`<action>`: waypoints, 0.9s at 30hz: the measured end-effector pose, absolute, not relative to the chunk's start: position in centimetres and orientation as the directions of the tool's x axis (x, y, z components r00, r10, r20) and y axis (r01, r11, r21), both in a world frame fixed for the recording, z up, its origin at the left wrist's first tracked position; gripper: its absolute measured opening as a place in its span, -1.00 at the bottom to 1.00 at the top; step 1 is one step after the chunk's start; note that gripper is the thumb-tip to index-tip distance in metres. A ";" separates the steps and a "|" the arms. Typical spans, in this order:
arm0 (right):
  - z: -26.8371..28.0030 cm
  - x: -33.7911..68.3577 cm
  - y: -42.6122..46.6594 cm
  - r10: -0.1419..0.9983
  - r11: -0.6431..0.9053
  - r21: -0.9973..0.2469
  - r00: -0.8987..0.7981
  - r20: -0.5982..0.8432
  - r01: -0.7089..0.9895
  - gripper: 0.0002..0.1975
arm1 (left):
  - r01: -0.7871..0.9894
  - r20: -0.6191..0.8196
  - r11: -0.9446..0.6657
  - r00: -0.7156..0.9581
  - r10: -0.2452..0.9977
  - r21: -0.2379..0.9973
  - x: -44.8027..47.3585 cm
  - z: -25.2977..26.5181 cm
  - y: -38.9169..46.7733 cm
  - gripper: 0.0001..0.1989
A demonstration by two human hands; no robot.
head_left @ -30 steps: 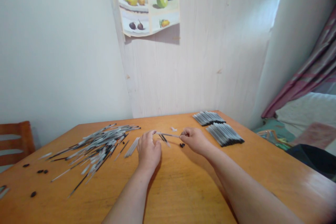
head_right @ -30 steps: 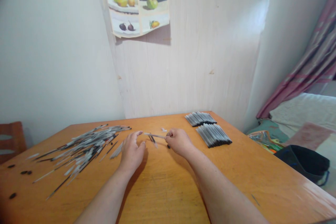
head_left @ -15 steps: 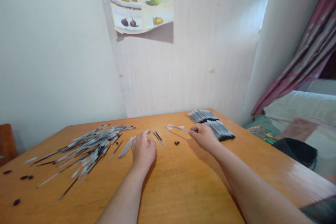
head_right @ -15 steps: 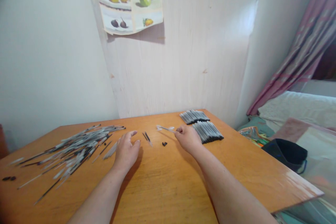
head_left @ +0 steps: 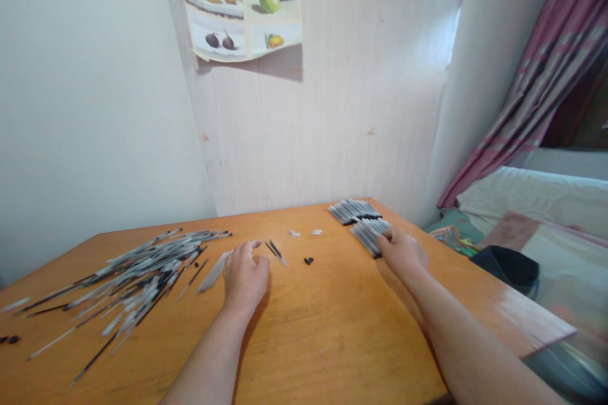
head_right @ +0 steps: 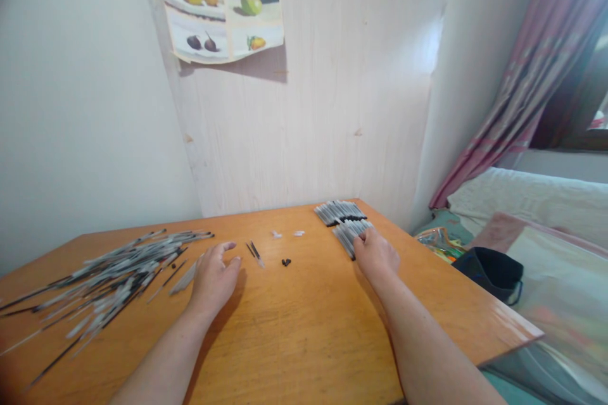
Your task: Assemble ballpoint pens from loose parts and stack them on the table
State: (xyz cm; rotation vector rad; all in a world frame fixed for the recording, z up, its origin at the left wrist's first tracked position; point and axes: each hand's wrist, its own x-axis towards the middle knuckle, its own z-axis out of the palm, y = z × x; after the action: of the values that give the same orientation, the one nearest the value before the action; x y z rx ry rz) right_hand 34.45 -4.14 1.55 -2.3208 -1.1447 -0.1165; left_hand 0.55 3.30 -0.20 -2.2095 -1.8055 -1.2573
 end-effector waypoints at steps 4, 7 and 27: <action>1.3 34.4 -4.1 0.714 -0.523 -0.417 0.649 0.261 0.743 -0.68 | 0.832 0.590 -0.331 0.004 0.807 0.446 0.5 -0.2 3.4 -0.68; 1.2 34.4 -4.2 0.719 -0.528 -0.417 0.650 0.245 0.740 -0.69 | 0.834 0.589 -0.333 0.011 0.808 0.441 0.5 -0.3 3.4 -0.69; 0.1 34.8 -4.0 0.725 -0.566 -0.367 0.657 0.205 0.739 -0.75 | 0.841 0.577 -0.325 0.019 0.816 0.432 0.5 -0.2 3.4 -0.75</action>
State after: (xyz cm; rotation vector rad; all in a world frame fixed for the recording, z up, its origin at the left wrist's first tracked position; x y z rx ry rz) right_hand 34.80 -4.01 0.12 -2.4538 -1.1473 -0.0439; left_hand 0.50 3.42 -0.17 -2.2195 -1.8061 -1.2173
